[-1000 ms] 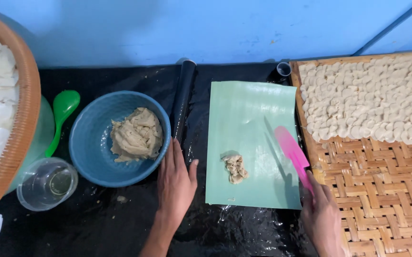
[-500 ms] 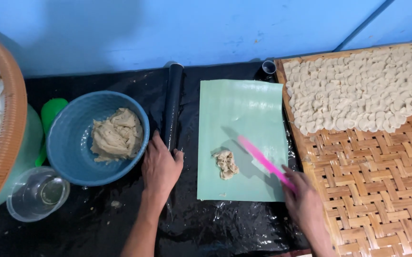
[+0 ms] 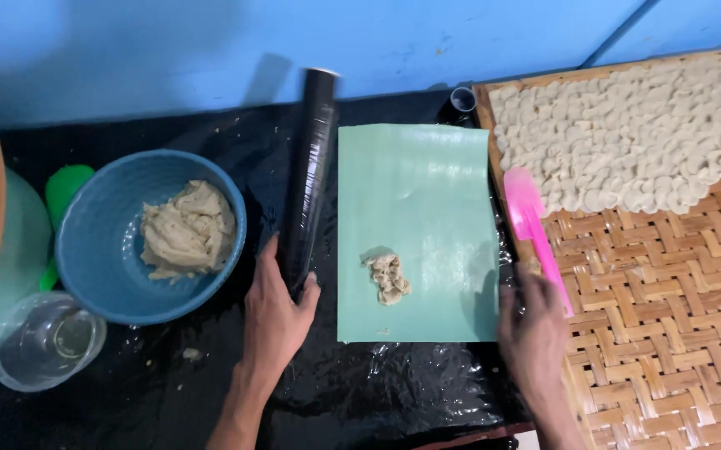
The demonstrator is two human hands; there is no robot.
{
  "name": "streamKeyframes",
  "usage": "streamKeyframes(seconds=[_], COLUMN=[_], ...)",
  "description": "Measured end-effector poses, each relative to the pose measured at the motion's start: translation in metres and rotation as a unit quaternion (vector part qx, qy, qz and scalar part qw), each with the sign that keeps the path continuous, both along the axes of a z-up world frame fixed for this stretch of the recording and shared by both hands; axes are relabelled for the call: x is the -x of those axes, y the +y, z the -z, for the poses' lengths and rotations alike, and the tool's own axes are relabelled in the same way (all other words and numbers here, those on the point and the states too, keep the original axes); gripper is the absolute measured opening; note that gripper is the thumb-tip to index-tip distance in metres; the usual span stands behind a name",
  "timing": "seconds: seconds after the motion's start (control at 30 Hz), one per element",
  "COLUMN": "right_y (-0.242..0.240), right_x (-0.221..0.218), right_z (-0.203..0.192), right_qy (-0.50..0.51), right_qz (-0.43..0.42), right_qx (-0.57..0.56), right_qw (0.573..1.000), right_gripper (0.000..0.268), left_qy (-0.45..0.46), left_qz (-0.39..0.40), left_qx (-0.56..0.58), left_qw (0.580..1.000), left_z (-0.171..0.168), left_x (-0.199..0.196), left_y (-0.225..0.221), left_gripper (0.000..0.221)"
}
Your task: Moving flattened dough pieces to a woven tray and flattening new dough with a rolling pin.
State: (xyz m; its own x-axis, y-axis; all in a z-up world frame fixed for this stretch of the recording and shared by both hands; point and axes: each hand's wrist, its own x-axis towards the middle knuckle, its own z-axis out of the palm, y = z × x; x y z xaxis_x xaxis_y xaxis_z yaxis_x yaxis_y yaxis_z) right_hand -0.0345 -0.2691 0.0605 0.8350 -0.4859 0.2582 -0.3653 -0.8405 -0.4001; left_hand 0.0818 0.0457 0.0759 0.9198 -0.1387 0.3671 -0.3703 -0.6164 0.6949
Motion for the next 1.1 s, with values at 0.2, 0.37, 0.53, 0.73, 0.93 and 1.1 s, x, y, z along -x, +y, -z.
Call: streamKeyframes(seconds=[0.2, 0.37, 0.53, 0.73, 0.93, 1.1], right_y=[0.022, 0.019, 0.033, 0.044, 0.048, 0.041], right_x=[-0.009, -0.006, -0.030, -0.078, -0.088, -0.117], right_z=[0.028, 0.024, -0.033, -0.026, -0.010, 0.000], right_qy=[0.009, -0.020, -0.086, -0.010, 0.032, 0.077], right_qz=[-0.115, -0.147, -0.158, -0.343, -0.364, -0.340], right_qx=[-0.003, -0.032, -0.010, 0.057, 0.077, 0.103], right_qw=[0.993, 0.988, 0.984, 0.938, 0.928, 0.932], right_gripper=[0.062, 0.057, 0.045, 0.050, 0.057, 0.057], left_qy=[0.128, 0.093, -0.045, -0.019, -0.056, 0.024], left_qz=[0.030, 0.115, 0.173, 0.210, 0.100, 0.100], left_qx=[-0.120, -0.224, -0.306, -0.341, -0.294, -0.309], left_qw=[0.984, 0.963, 0.935, 0.916, 0.949, 0.946], left_z=[-0.018, -0.020, -0.020, -0.005, 0.021, 0.024], left_x=[0.005, 0.002, 0.003, 0.002, 0.008, -0.024], left_y=[0.002, 0.003, 0.002, -0.006, -0.019, -0.029], left_gripper=[0.065, 0.059, 0.052, 0.056, 0.081, 0.075])
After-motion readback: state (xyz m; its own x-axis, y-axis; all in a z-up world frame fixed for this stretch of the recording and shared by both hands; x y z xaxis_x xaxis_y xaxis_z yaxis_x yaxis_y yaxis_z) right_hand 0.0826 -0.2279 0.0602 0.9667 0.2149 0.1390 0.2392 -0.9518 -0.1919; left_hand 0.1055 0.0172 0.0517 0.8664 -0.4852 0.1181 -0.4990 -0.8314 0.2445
